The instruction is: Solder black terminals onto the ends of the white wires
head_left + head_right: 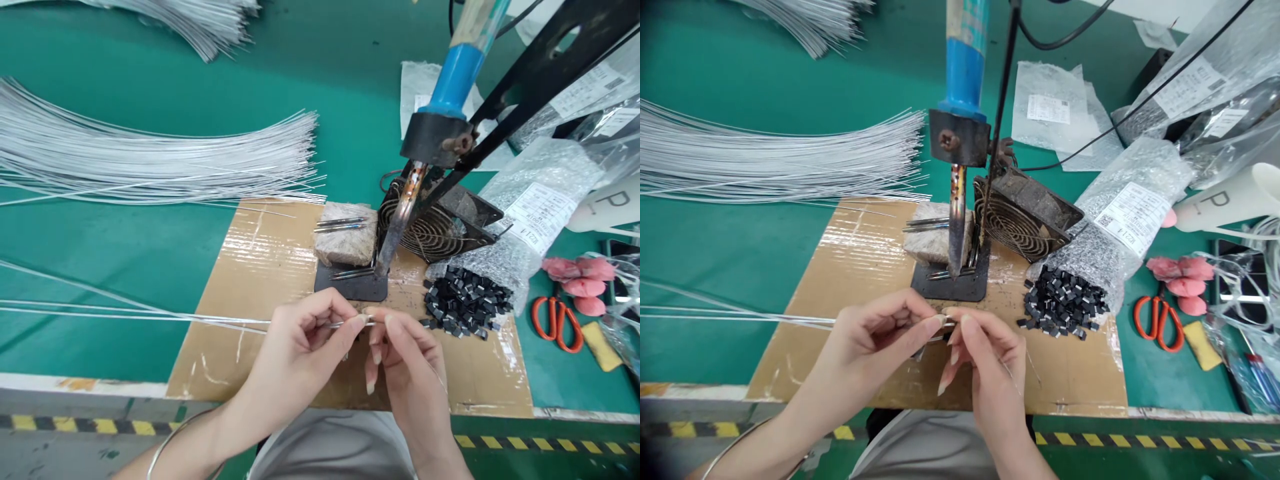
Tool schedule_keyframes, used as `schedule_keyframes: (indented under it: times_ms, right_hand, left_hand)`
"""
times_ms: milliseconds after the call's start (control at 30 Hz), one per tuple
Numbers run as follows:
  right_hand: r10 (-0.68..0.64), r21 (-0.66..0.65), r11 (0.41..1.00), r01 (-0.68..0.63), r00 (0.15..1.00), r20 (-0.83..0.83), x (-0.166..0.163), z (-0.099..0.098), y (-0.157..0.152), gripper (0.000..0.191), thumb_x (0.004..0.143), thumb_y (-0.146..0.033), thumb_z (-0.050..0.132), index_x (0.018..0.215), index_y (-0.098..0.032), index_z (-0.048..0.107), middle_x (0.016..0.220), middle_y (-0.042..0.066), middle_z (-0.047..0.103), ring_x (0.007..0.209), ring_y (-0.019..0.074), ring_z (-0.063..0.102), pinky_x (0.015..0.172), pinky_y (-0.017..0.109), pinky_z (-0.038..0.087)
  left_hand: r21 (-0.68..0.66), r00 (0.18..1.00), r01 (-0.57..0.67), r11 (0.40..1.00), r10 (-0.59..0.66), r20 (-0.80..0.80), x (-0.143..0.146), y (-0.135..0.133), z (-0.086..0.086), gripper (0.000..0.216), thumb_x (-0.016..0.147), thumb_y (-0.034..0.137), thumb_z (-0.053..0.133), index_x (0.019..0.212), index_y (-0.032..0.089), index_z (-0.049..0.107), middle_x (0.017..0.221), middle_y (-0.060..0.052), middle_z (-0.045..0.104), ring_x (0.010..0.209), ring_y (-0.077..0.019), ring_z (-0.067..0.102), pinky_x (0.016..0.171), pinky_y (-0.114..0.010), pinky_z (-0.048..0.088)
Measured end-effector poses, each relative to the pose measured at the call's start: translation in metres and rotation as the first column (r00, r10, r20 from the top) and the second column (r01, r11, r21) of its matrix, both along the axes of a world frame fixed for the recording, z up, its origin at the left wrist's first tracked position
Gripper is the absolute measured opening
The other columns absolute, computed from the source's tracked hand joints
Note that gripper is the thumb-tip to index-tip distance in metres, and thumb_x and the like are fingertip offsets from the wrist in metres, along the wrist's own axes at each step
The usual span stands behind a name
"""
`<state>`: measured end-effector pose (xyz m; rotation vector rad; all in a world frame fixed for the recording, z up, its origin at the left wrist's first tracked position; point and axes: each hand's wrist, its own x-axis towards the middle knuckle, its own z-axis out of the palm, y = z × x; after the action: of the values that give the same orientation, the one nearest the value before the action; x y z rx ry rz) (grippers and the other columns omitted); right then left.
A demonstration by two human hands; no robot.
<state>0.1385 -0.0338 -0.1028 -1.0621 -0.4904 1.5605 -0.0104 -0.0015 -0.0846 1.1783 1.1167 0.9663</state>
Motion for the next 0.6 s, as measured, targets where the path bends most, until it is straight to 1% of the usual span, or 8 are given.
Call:
schedule_keyframes:
  times_ms: [67, 133, 300, 367, 467, 600]
  right_hand:
    - [0.003, 0.039, 0.999, -0.003, 1.000, 0.015, 0.0027, 0.0004, -0.0006, 0.024, 0.093, -0.046, 0.081, 0.100, -0.025, 0.089, 0.073, 0.000, 0.067, 0.054, 0.0089, 0.061, 0.043, 0.016, 0.059]
    - [0.006, 0.066, 0.998, -0.007, 1.000, 0.019, 0.0042, 0.0009, -0.0008, 0.024, 0.095, -0.046, 0.080, 0.100, -0.025, 0.090, 0.074, 0.000, 0.066, 0.055, 0.0086, 0.061, 0.043, 0.015, 0.059]
    - [-0.007, 0.068, 0.998, 0.005, 0.999, 0.034, 0.0051, -0.0010, -0.0012, 0.026, 0.094, -0.048, 0.080, 0.101, -0.026, 0.090, 0.075, 0.001, 0.067, 0.057, 0.0088, 0.061, 0.043, 0.016, 0.058]
    - [-0.007, 0.053, 0.999, 0.004, 0.998, 0.060, 0.0043, -0.0016, -0.0021, 0.023, 0.093, -0.047, 0.082, 0.100, -0.026, 0.089, 0.074, 0.000, 0.068, 0.054, 0.0080, 0.062, 0.043, 0.016, 0.058]
    - [-0.028, 0.016, 1.000, 0.026, 0.993, 0.119, 0.0009, 0.0005, -0.0035, 0.015, 0.088, -0.041, 0.088, 0.093, -0.027, 0.089, 0.072, -0.002, 0.071, 0.048, 0.0062, 0.062, 0.042, 0.015, 0.056]
    - [-0.071, -0.035, 0.996, 0.077, 0.988, 0.140, -0.0038, 0.0051, -0.0034, 0.015, 0.083, -0.041, 0.093, 0.087, -0.027, 0.089, 0.067, -0.004, 0.070, 0.045, 0.0057, 0.062, 0.041, 0.014, 0.054]
  left_hand:
    - [-0.028, 1.000, 0.012, 1.000, -0.013, -0.007, -0.0008, 0.0011, 0.0016, 0.022, 0.096, 0.025, 0.069, 0.076, 0.018, 0.070, 0.063, 0.002, 0.066, 0.056, -0.0093, 0.052, 0.051, -0.018, 0.039]
    - [-0.045, 1.000, 0.017, 0.999, -0.018, -0.022, -0.0013, 0.0014, 0.0026, 0.022, 0.096, 0.026, 0.069, 0.075, 0.018, 0.070, 0.063, 0.002, 0.065, 0.057, -0.0093, 0.051, 0.052, -0.018, 0.039]
    - [-0.030, 1.000, 0.011, 0.999, -0.011, -0.012, -0.0010, 0.0007, 0.0030, 0.020, 0.096, 0.023, 0.069, 0.077, 0.019, 0.070, 0.063, 0.004, 0.066, 0.056, -0.0078, 0.051, 0.051, -0.016, 0.038]
    - [-0.008, 1.000, 0.001, 1.000, -0.001, -0.026, -0.0011, 0.0002, 0.0023, 0.018, 0.096, 0.022, 0.069, 0.078, 0.019, 0.070, 0.063, 0.004, 0.065, 0.056, -0.0077, 0.051, 0.051, -0.016, 0.037]
    - [0.045, 0.995, -0.032, 0.998, 0.036, -0.093, -0.0021, -0.0018, -0.0006, 0.018, 0.097, 0.024, 0.068, 0.080, 0.020, 0.071, 0.063, 0.005, 0.062, 0.055, -0.0083, 0.048, 0.050, -0.019, 0.035]
    - [0.126, 0.977, -0.020, 0.992, 0.047, -0.210, -0.0043, -0.0048, -0.0034, 0.020, 0.100, 0.025, 0.065, 0.083, 0.021, 0.072, 0.065, 0.003, 0.062, 0.056, -0.0099, 0.048, 0.051, -0.023, 0.034]
